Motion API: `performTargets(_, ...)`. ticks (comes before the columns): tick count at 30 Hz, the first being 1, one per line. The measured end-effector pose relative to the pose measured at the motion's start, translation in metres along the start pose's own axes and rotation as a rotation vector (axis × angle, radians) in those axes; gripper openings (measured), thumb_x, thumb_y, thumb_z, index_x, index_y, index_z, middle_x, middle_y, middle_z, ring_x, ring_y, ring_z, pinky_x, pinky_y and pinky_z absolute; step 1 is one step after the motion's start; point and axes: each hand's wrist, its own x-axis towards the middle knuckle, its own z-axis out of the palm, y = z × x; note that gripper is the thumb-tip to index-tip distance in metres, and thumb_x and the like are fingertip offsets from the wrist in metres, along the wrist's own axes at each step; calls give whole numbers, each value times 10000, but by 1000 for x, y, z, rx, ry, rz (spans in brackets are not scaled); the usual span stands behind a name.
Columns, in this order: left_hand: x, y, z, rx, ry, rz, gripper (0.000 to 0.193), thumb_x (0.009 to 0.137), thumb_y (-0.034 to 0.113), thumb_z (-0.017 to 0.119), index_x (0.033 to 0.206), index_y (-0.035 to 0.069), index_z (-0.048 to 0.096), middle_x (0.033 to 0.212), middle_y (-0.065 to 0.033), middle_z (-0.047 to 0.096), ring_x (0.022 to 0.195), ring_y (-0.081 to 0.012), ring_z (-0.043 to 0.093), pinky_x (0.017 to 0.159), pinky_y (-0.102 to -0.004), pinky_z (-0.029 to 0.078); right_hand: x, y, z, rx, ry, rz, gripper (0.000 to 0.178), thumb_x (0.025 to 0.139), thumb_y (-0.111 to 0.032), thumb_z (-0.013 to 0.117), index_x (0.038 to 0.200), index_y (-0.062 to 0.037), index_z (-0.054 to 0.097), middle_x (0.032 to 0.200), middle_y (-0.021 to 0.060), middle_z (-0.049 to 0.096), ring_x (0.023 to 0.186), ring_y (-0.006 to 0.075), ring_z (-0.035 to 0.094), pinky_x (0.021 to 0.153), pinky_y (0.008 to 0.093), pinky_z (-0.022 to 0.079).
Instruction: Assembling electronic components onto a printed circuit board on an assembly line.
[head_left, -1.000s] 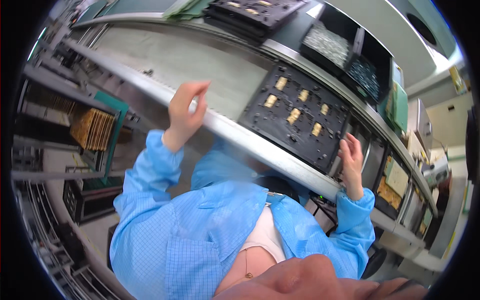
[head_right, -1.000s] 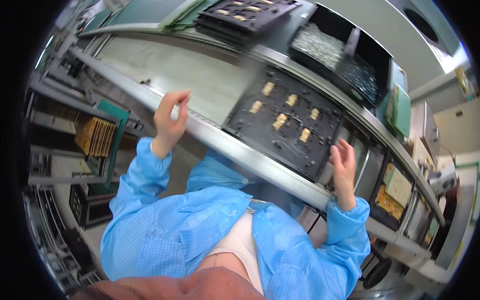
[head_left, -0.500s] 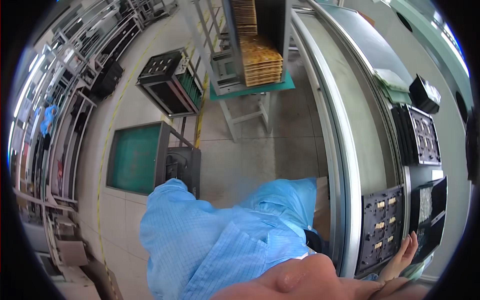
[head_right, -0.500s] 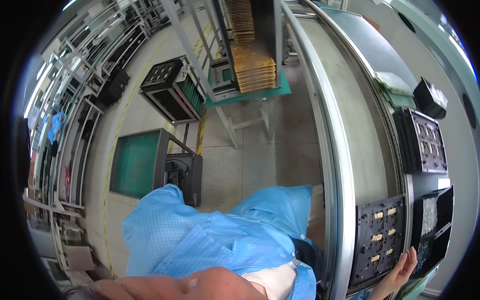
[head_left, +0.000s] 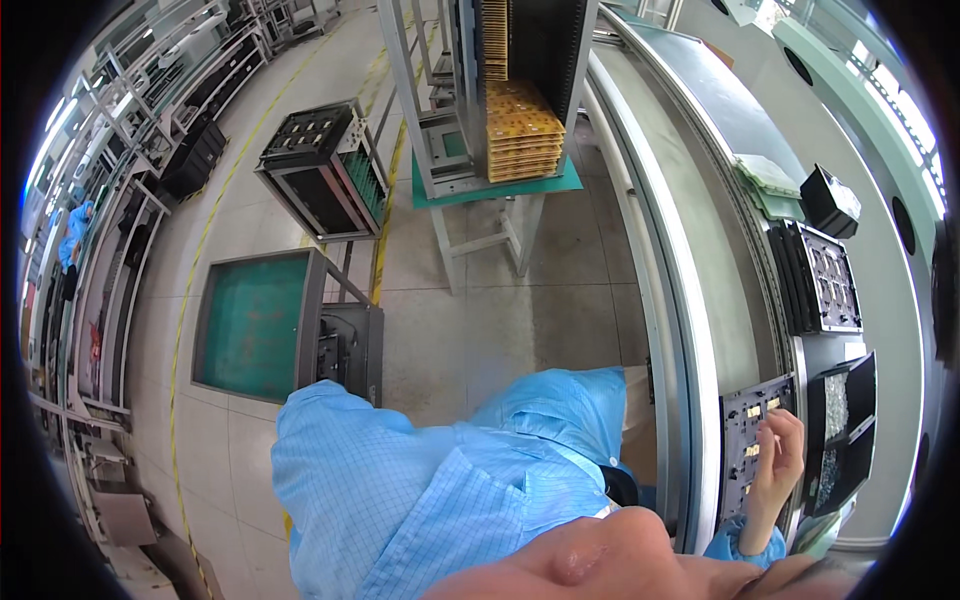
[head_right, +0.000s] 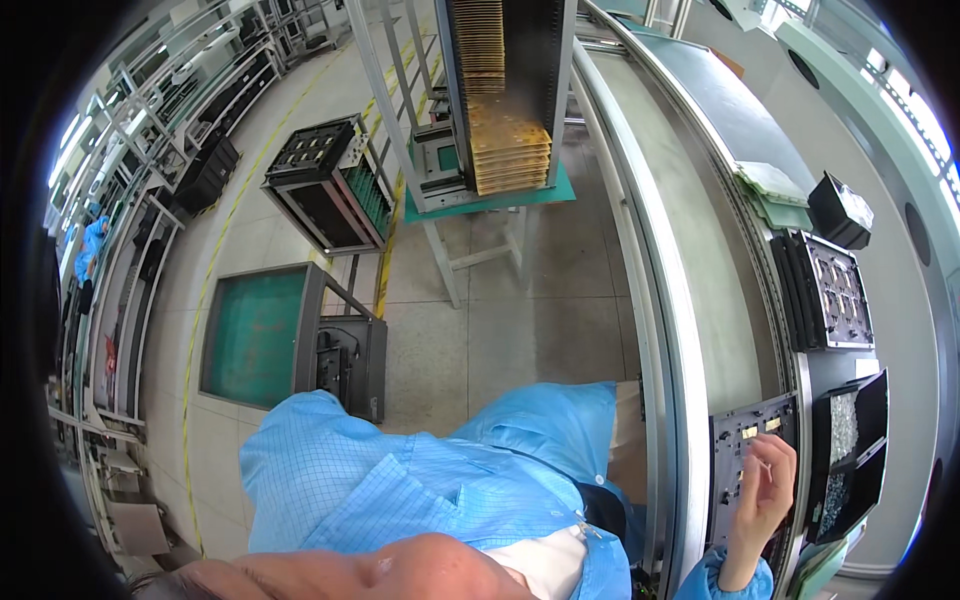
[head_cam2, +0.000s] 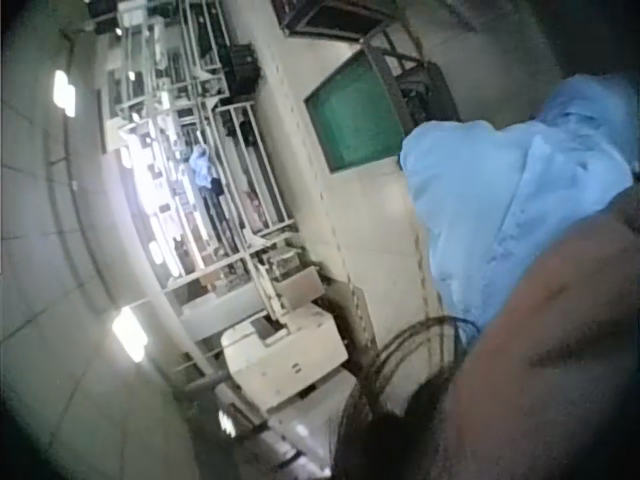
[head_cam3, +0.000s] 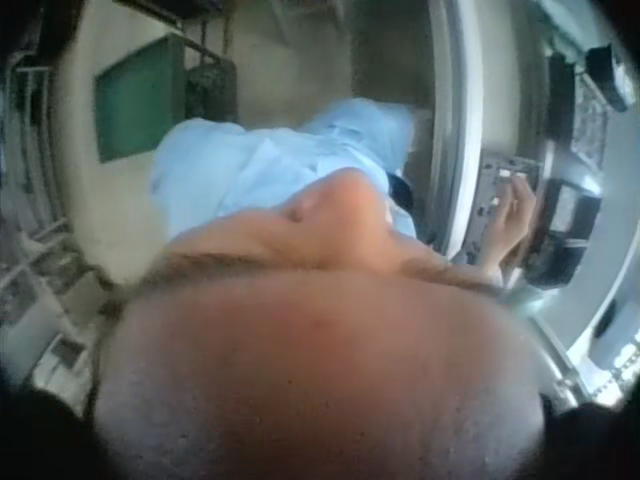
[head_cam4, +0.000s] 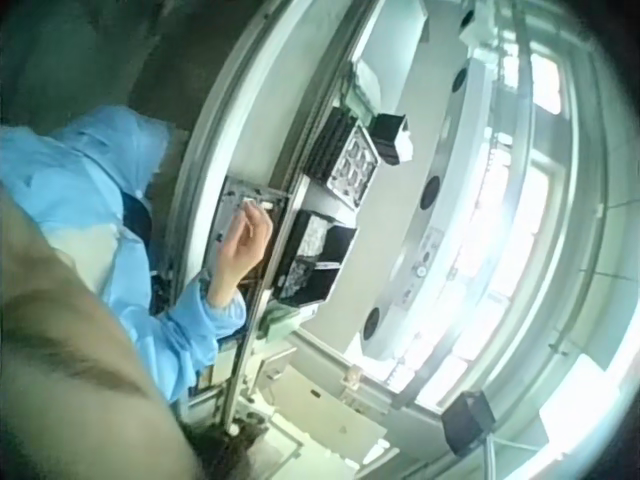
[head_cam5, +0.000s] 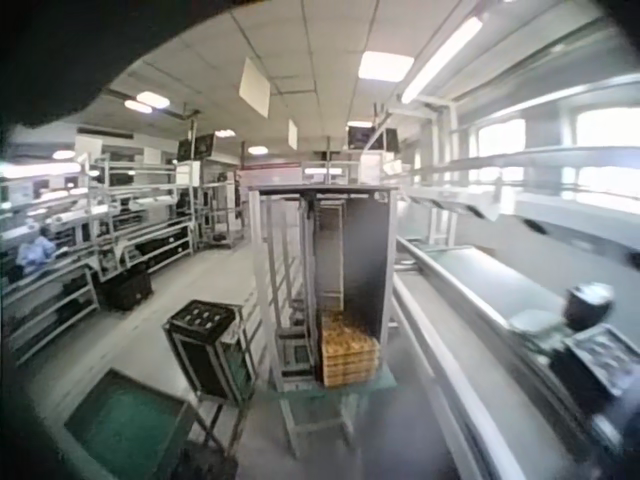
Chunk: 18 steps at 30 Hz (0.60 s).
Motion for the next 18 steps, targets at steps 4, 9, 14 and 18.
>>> performTargets(4, 23, 17, -35, 135, -170, -24, 515, 765, 450, 755, 1122, 80, 729, 1284, -128, 647, 1191, -300, 605, 933, -426, 502, 22, -40, 22, 272, -151, 33, 245, 1017, -190, 548, 1123, 24, 603, 1120, 105, 583, 946, 159, 595, 840, 291, 500)
performTargets(9, 78, 77, -184, -332, 971, 183, 320, 848, 208, 631, 1132, 62, 615, 1024, -183, 673, 950, -385, 651, 800, -505, 528, 57, -142, 68, 1016, -222, -178, 744, 999, -651, 354, 1273, 28, 485, 915, 83, 543, 818, 198, 621, 763, 400, 570)
performTargets(14, 51, 74, -342, -351, 1477, 439, 204, 863, 154, 625, 1055, 93, 658, 1031, -113, 678, 932, -300, 664, 758, -426, 536, 172, -216, 119, 675, 291, -518, 649, 1025, -554, 331, 1301, 12, 488, 1003, 82, 553, 885, 186, 615, 808, 383, 559)
performTargets(18, 38, 58, -391, -535, 1472, 439, 153, 894, 159, 624, 1022, 92, 674, 961, -88, 704, 770, -260, 696, 660, -370, 531, 291, -216, 102, 355, 594, -829, 579, 1045, -477, 313, 1324, -1, 491, 1074, 82, 562, 938, 176, 610, 845, 370, 551)
